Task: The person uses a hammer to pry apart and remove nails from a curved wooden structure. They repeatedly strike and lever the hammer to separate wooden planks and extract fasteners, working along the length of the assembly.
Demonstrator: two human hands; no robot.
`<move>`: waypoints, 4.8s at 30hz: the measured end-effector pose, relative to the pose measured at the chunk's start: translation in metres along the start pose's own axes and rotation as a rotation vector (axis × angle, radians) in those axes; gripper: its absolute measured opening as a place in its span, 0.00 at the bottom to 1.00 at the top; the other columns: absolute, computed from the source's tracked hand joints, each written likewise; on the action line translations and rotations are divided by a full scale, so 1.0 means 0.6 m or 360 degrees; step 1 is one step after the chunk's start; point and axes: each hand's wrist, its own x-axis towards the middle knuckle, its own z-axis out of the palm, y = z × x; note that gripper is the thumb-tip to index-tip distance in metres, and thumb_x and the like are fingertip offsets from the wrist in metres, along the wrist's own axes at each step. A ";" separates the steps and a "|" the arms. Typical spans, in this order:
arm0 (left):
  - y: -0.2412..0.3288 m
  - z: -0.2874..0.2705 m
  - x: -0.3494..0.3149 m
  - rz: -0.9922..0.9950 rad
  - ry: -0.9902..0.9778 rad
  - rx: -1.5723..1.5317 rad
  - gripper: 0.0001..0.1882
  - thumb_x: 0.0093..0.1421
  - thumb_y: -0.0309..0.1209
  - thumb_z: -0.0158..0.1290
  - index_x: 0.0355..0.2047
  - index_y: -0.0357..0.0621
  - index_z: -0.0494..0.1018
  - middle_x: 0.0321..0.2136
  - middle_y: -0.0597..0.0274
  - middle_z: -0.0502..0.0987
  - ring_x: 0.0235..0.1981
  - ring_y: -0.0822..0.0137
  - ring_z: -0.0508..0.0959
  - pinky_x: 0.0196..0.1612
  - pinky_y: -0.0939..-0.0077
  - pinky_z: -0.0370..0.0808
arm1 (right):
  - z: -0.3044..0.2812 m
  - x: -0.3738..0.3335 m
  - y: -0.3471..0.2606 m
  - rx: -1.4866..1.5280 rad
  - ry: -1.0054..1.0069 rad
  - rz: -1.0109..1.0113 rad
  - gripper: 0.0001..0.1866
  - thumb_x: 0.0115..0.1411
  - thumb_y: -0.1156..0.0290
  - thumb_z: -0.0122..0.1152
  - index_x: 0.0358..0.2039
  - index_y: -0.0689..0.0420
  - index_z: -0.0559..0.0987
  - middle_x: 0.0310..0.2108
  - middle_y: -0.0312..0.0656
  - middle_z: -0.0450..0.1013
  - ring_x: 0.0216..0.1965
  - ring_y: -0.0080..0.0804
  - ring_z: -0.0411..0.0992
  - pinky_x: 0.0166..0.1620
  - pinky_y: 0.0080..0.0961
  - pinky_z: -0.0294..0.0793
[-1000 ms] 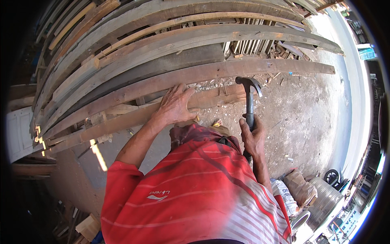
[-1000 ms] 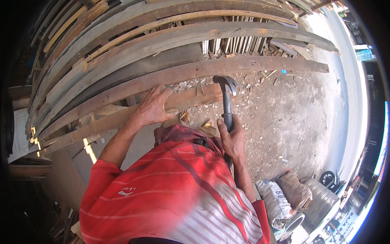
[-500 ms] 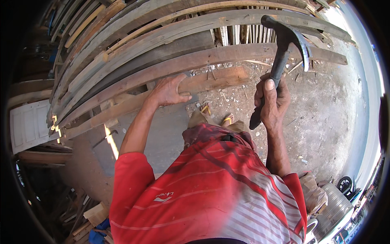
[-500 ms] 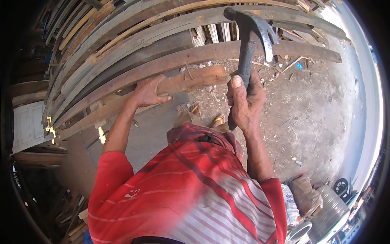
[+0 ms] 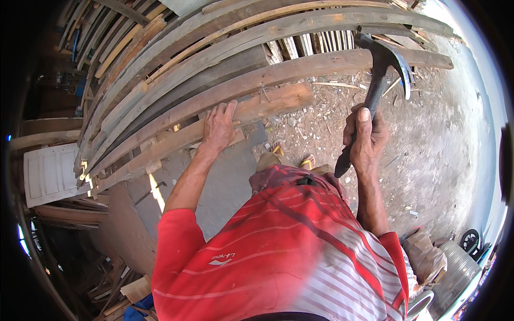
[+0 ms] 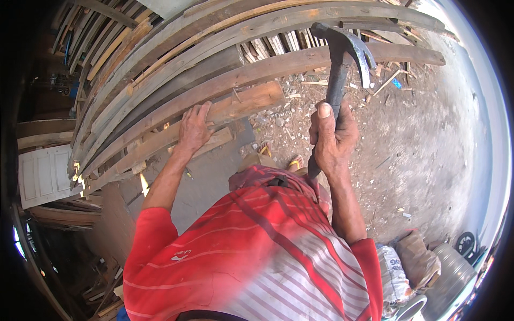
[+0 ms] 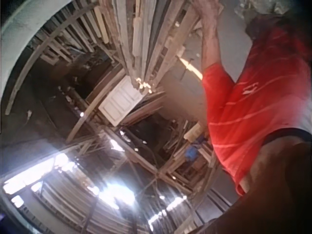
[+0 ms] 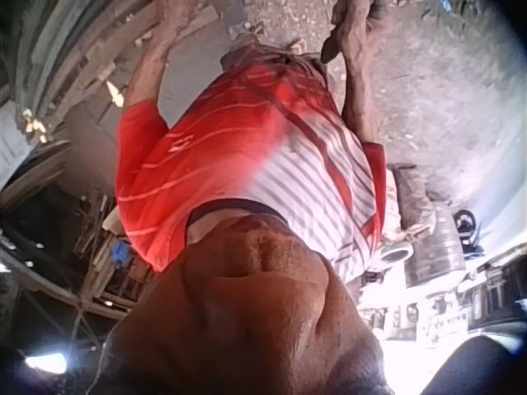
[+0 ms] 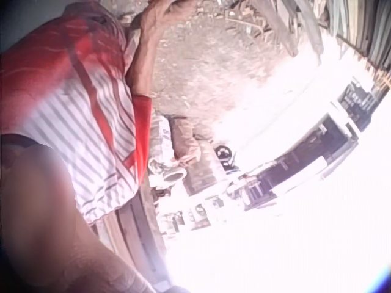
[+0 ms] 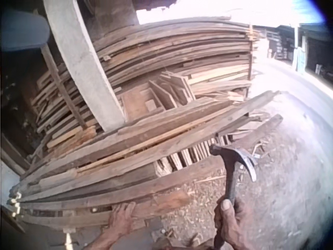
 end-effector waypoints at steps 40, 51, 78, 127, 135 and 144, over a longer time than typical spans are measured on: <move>-0.006 -0.048 0.011 0.0088 0.0197 -0.0006 0.39 0.47 0.29 0.71 0.59 0.45 0.66 0.49 0.50 0.71 0.55 0.47 0.73 0.56 0.46 0.70 | 0.043 0.022 -0.016 0.0003 -0.0022 -0.0265 0.21 0.71 0.51 0.57 0.39 0.60 0.74 0.19 0.35 0.67 0.15 0.19 0.64 0.18 0.18 0.63; 0.016 -0.007 0.009 -0.0166 0.0077 -0.0253 0.45 0.46 0.36 0.72 0.64 0.50 0.63 0.55 0.50 0.70 0.60 0.47 0.70 0.64 0.50 0.64 | 0.176 0.155 -0.123 0.0455 -0.0295 -0.0483 0.14 0.70 0.63 0.59 0.37 0.63 0.73 0.18 0.37 0.63 0.15 0.24 0.63 0.18 0.22 0.66; 0.009 0.025 0.016 -0.0204 0.0192 -0.0191 0.26 0.53 0.29 0.59 0.54 0.48 0.72 0.49 0.51 0.74 0.55 0.50 0.74 0.60 0.50 0.65 | 0.433 0.337 0.020 -0.0066 -0.0862 -0.0084 0.14 0.65 0.64 0.66 0.33 0.61 0.74 0.20 0.34 0.66 0.17 0.21 0.62 0.20 0.22 0.62; -0.002 0.010 0.026 -0.0071 0.0006 -0.0249 0.40 0.46 0.41 0.70 0.56 0.40 0.66 0.55 0.43 0.72 0.62 0.45 0.69 0.62 0.47 0.65 | 0.207 0.127 0.030 0.0039 -0.0567 -0.0523 0.26 0.71 0.47 0.55 0.35 0.62 0.72 0.22 0.36 0.69 0.25 0.23 0.69 0.30 0.23 0.70; -0.032 -0.036 0.031 -0.0182 -0.0280 -0.0412 0.40 0.43 0.50 0.72 0.50 0.37 0.71 0.47 0.43 0.79 0.52 0.44 0.77 0.56 0.51 0.72 | 0.119 0.106 -0.098 -0.0752 -0.0822 0.0158 0.25 0.66 0.47 0.63 0.38 0.59 0.73 0.18 0.29 0.64 0.18 0.14 0.62 0.20 0.18 0.61; -0.040 -0.009 0.020 -0.0120 -0.0150 -0.0455 0.41 0.45 0.53 0.71 0.51 0.39 0.70 0.48 0.44 0.78 0.52 0.45 0.77 0.56 0.51 0.72 | 0.124 0.049 -0.142 -0.0578 -0.0810 0.0054 0.18 0.69 0.58 0.62 0.46 0.60 0.72 0.22 0.29 0.66 0.19 0.13 0.61 0.22 0.15 0.58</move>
